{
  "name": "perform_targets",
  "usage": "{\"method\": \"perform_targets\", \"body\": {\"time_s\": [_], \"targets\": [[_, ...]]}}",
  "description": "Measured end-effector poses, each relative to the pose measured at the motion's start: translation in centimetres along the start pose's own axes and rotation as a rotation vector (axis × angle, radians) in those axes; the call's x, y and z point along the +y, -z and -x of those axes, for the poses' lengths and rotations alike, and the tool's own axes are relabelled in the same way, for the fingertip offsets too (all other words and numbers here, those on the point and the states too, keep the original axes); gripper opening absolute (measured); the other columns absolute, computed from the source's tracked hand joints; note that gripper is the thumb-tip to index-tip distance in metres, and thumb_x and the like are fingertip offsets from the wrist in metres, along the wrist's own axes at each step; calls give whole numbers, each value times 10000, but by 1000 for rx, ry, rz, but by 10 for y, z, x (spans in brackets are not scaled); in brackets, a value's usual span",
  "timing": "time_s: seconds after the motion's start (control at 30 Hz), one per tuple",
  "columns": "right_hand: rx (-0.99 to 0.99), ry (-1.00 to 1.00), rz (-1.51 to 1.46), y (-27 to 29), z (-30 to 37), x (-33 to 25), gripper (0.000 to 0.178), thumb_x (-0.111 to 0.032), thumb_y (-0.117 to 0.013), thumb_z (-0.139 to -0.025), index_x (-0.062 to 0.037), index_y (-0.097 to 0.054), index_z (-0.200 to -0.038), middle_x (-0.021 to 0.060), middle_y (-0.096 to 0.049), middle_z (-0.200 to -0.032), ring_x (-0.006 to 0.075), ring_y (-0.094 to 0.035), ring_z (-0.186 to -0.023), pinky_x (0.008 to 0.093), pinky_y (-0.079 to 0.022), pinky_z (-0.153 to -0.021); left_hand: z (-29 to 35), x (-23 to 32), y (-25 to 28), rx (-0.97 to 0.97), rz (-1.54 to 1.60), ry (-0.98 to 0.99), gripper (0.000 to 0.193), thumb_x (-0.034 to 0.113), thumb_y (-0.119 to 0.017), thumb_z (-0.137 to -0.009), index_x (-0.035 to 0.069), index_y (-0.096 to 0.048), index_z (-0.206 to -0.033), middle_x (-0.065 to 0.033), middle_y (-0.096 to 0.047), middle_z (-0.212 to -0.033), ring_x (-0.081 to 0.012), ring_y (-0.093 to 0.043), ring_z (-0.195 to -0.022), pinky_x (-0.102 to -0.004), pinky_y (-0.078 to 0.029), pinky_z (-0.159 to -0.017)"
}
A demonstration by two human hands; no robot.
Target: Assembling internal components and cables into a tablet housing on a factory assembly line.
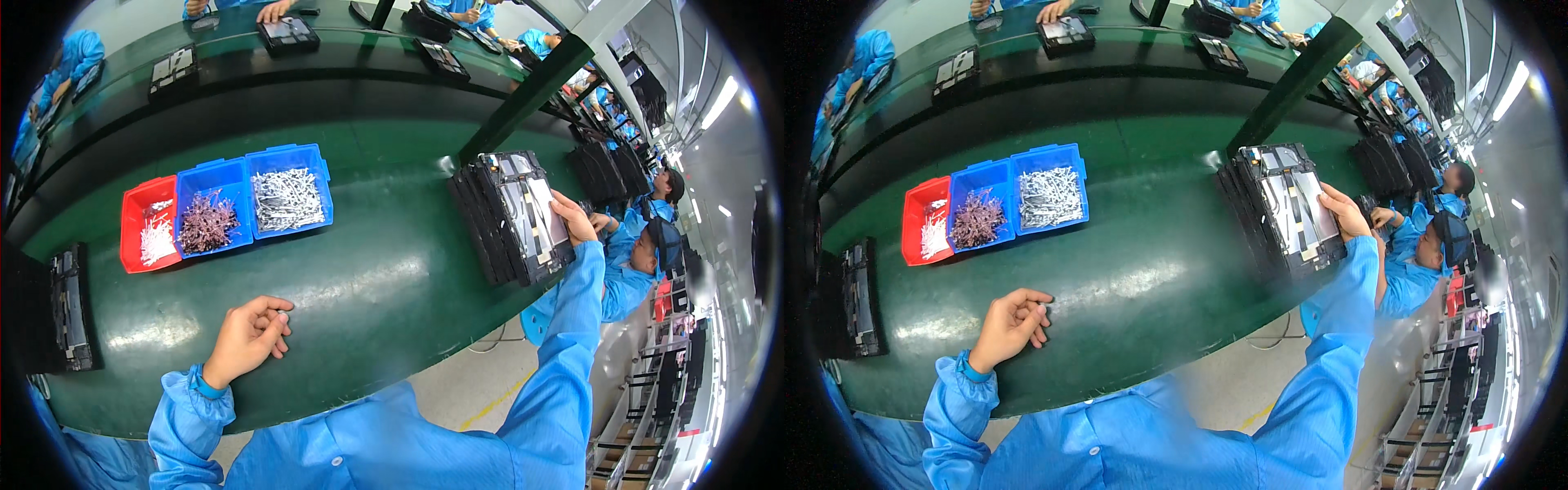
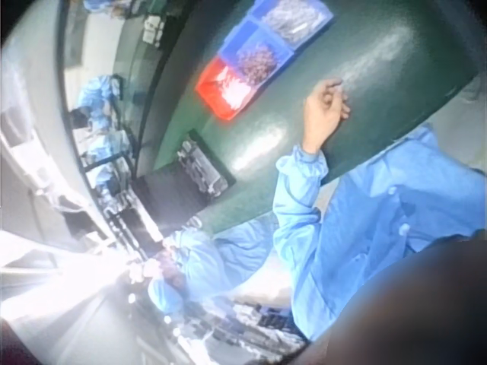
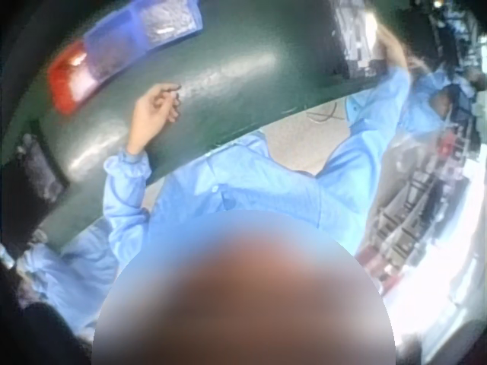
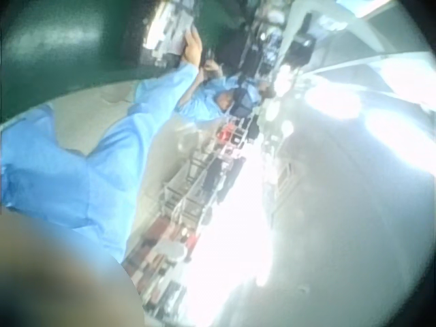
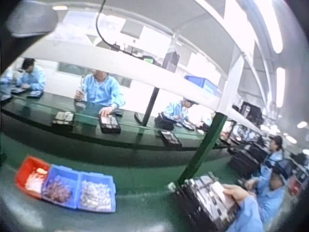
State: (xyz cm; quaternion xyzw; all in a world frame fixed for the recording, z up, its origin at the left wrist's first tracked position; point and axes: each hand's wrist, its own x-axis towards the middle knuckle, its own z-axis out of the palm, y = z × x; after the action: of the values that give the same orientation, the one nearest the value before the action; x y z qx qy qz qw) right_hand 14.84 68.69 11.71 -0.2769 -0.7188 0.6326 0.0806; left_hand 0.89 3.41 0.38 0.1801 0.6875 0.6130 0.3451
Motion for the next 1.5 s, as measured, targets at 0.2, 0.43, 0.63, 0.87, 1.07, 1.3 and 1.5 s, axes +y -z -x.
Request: {"method": "perform_targets", "body": {"time_s": [0.2, 0.43, 0.63, 0.87, 1.07, 1.3, 1.5], "targets": [[-87, -67, -40, 10, -21, 17, 538, -148, -597, -1043, 27, -449, -1529, 132, -644, -1394, 211, -671, -1185, 305, -522, -1020, 2, -1, 4, -15, 51, 27, 225, 42, -561, -1050, -57, -620, -1242, -106, -679, -867, -138, -693, -660, -267, -574, -550], [-54, -45, -1, 13, -24, 27, 567, -184, -643, -1020, 36, -471, -1514, 129, -672, -1335, 182, -690, -1103, 286, -542, -955, 3, -2, 5, -8, 44, 41, 222, 62, -574, -1054, -53, -624, -1237, -100, -673, -851, -135, -685, -651, -266, -563, -542], [4, -6, 50, 10, -27, 23, 524, -170, -706, -986, 40, -560, -1443, 99, -713, -1239, 149, -695, -1036, 283, -553, -898, 5, 1, 1, 5, 13, 51, 216, 67, -581, -1051, -52, -637, -1222, -103, -680, -846, -127, -676, -641, -260, -552, -542], [32, 45, 219, 5, -26, 17, 498, -154, -713, -978, 46, -587, -1416, 85, -722, -1189, 120, -673, -1000, 257, -529, -874, 6, 1, -2, 12, -8, 47, 214, 73, -588, -1049, -48, -642, -1218, -98, -683, -837, -120, -671, -643, -257, -549, -546], [53, 86, 215, 3, -19, 27, 502, -172, -728, -975, 50, -597, -1405, 99, -725, -1200, 142, -666, -1010, 253, -507, -851, 6, 2, -4, 7, -12, 44, 211, 72, -593, -1047, -46, -646, -1214, -93, -684, -830, -114, -667, -639, -252, -545, -544], [220, 175, 595, -40, 8, 8, 704, -412, -791, -920, 38, -584, -1420, 183, -706, -1245, 226, -666, -1100, 366, -526, -910, 11, -2, -1, 29, -5, 45, 202, 78, -601, -1042, -34, -660, -1200, -83, -688, -821, -104, -660, -626, -248, -539, -537], [293, 695, 686, -136, 57, -24, 411, -260, -770, -950, 8, -696, -1252, 130, -710, -1166, 226, -678, -1079, 373, -527, -950, 14, 0, -19, 88, -183, -221, 123, 58, -714, -947, 21, -744, -1060, -97, -731, -830, -95, -675, -675, -261, -526, -607]]}}
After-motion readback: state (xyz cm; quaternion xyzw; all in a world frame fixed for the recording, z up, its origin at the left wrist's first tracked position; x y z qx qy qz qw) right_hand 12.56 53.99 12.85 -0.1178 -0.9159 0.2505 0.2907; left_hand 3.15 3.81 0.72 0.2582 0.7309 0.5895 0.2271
